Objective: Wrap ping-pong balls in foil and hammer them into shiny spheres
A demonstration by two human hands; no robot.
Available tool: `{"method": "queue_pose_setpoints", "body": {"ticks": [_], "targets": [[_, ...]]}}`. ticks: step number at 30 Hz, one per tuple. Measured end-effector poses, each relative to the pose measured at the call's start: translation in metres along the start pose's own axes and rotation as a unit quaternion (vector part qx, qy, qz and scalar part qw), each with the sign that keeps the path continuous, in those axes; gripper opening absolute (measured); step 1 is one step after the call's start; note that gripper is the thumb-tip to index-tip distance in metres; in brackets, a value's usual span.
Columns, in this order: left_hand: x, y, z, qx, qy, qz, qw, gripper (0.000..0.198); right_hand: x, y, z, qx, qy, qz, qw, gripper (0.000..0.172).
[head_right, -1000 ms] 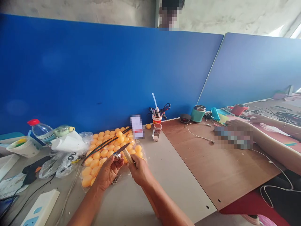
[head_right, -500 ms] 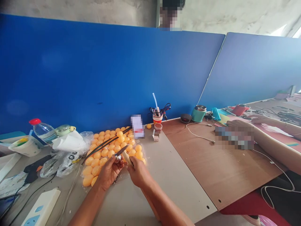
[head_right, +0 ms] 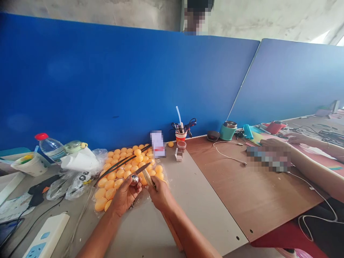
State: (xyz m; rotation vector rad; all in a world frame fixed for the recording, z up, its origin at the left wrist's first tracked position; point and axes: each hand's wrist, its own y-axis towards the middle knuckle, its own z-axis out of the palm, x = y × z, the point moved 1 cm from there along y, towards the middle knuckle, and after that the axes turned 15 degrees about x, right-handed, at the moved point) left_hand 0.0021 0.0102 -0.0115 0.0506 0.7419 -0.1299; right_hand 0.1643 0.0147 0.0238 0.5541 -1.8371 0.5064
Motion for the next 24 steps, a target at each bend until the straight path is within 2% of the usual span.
{"method": "queue_pose_setpoints", "body": {"ticks": [5,10,14,18,24], "targets": [[0.0010,0.0004,-0.0036,-0.004,-0.007,0.000,1.000,0.025,0.0012,0.0001,0.0002,0.022,-0.010,0.012,1.000,0.011],[0.0007,-0.0002,-0.0031,0.004,-0.012,-0.006,1.000,0.021,0.0017,-0.0001,-0.0002,0.009,0.008,0.005,1.000,0.009],[0.0001,-0.0006,-0.0021,-0.005,-0.010,0.001,1.000,0.023,0.0002,0.0003,0.0014,0.026,-0.008,0.005,1.000,0.009],[-0.0003,-0.0009,-0.0010,0.003,-0.009,-0.001,1.000,0.023,-0.0010,0.0002,0.0014,0.009,0.001,-0.002,1.000,0.010],[-0.0001,-0.0003,-0.0018,0.000,-0.004,0.001,1.000,0.023,-0.0031,0.0012,0.0029,0.027,-0.013,0.004,1.000,0.011]]}}
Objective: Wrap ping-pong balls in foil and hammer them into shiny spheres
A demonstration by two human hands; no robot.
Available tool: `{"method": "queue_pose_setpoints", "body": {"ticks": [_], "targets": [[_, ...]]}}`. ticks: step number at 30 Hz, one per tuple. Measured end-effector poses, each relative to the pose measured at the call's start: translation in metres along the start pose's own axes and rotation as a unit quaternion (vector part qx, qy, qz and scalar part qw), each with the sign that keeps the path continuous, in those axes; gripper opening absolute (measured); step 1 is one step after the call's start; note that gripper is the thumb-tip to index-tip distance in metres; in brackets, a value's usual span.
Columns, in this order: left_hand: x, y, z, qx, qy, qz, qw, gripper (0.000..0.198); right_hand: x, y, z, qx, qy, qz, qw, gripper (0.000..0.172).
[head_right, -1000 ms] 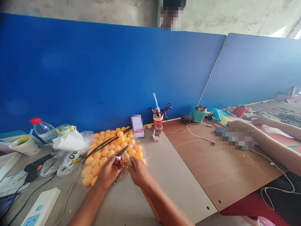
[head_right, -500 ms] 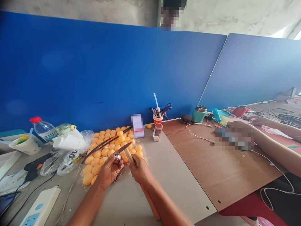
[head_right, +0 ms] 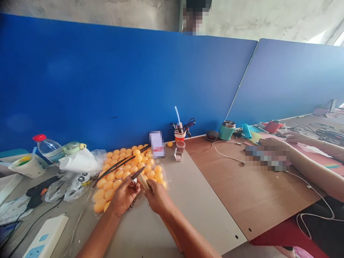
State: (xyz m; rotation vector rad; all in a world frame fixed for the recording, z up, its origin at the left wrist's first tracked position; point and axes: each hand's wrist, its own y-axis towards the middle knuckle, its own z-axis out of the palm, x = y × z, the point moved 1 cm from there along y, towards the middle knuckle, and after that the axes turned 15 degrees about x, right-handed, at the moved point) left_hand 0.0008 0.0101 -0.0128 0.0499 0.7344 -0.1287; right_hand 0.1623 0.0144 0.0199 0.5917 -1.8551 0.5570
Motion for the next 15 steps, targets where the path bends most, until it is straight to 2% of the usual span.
{"method": "queue_pose_setpoints", "body": {"ticks": [4,9,15], "targets": [[0.0004,-0.0003,-0.0005,-0.004,0.009,0.000,1.000,0.022,0.0010,-0.0009,-0.0012,-0.022,0.009,-0.002,1.000,0.009],[-0.0008,-0.0009,-0.0013,0.007,0.019,0.002,1.000,0.022,0.0013,-0.0006,0.0010,0.002,-0.004,-0.004,1.000,0.011],[-0.0036,-0.0008,-0.0008,-0.002,-0.033,-0.014,0.999,0.020,0.0048,-0.0019,-0.0074,-0.016,0.058,-0.015,0.998,0.007]]}}
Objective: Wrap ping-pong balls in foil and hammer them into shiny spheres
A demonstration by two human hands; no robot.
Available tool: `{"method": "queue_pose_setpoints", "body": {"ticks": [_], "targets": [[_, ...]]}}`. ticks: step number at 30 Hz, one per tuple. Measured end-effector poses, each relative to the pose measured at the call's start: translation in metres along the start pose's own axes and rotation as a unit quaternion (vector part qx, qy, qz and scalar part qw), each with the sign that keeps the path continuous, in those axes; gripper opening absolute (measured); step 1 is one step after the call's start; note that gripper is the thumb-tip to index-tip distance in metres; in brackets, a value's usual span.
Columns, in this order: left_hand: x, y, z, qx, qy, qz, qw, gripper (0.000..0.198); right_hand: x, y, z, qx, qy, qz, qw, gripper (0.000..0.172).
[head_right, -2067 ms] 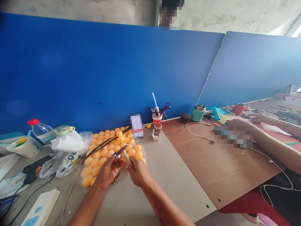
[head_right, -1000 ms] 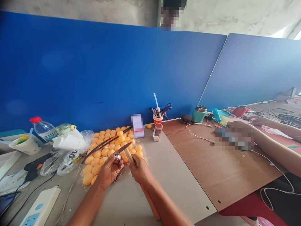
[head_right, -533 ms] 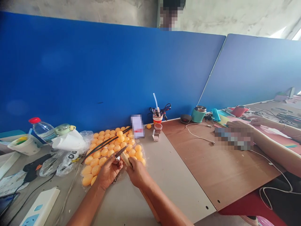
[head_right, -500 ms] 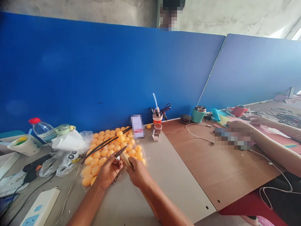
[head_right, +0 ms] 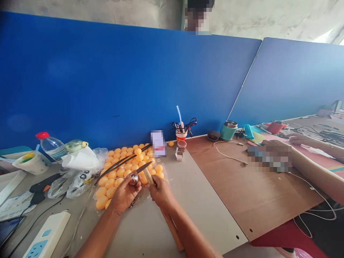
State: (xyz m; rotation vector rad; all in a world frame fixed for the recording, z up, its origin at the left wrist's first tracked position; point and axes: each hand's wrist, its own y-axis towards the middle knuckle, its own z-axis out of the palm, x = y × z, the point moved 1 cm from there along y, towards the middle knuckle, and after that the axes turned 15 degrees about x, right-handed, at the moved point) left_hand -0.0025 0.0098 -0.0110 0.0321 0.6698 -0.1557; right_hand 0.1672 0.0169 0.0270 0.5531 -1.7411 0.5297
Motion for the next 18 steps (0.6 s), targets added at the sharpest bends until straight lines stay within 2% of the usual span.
{"method": "queue_pose_setpoints", "body": {"ticks": [8,18], "targets": [[0.000,-0.001,0.002,0.013,-0.001,0.010,1.000,0.044,-0.009,0.001,-0.003,0.002,0.028,-0.014,1.000,0.006],[0.003,-0.001,0.001,0.025,0.032,0.008,0.999,0.028,-0.012,0.004,-0.009,-0.011,0.078,0.000,0.997,0.011]]}}
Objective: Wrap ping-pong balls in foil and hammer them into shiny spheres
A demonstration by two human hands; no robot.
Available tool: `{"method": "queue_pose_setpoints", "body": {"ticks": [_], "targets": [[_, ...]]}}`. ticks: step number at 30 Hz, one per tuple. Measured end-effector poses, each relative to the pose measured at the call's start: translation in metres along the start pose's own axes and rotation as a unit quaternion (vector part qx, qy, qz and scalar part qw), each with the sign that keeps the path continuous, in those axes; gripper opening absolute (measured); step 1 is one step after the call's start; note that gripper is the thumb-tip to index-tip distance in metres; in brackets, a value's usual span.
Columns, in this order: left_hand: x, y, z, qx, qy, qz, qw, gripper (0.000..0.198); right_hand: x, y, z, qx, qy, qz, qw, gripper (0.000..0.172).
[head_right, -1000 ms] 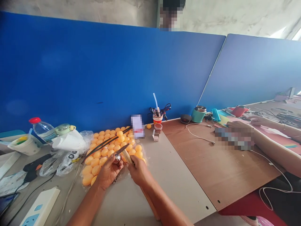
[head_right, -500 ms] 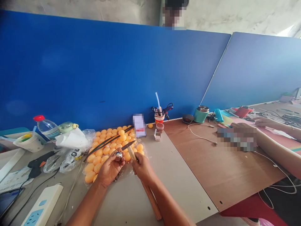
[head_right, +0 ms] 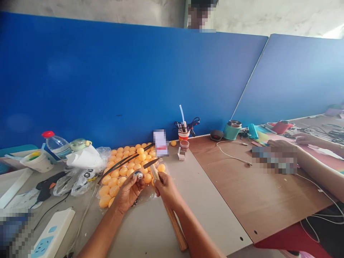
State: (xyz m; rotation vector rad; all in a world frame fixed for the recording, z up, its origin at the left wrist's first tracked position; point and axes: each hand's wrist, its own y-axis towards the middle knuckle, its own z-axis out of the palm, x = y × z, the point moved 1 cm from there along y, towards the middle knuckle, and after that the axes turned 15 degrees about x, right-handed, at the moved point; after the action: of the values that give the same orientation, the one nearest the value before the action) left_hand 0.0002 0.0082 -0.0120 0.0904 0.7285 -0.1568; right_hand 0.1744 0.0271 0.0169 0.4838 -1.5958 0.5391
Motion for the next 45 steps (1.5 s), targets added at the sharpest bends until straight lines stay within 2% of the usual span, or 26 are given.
{"method": "queue_pose_setpoints", "body": {"ticks": [3,13,20,27,35,45], "targets": [[0.000,0.000,-0.001,0.004,-0.011,-0.009,1.000,0.027,-0.001,0.000,-0.001,-0.003,0.022,0.007,1.000,0.013],[-0.003,0.001,-0.002,0.000,-0.051,-0.025,0.998,0.042,0.001,0.000,0.006,0.024,0.057,-0.005,0.998,0.013],[-0.002,0.002,0.001,0.022,-0.065,-0.028,0.997,0.040,-0.002,0.000,0.007,0.028,0.052,-0.006,0.998,0.014],[-0.003,0.002,0.002,-0.007,-0.067,-0.033,0.997,0.032,-0.003,0.000,0.007,0.033,0.050,-0.002,0.998,0.012],[0.000,0.001,-0.002,-0.012,-0.047,0.019,0.999,0.027,-0.001,-0.001,0.007,0.026,0.056,-0.006,0.998,0.014],[0.001,0.001,0.004,-0.050,-0.019,0.030,0.998,0.040,0.003,-0.003,0.009,0.029,0.042,-0.006,0.999,0.015]]}}
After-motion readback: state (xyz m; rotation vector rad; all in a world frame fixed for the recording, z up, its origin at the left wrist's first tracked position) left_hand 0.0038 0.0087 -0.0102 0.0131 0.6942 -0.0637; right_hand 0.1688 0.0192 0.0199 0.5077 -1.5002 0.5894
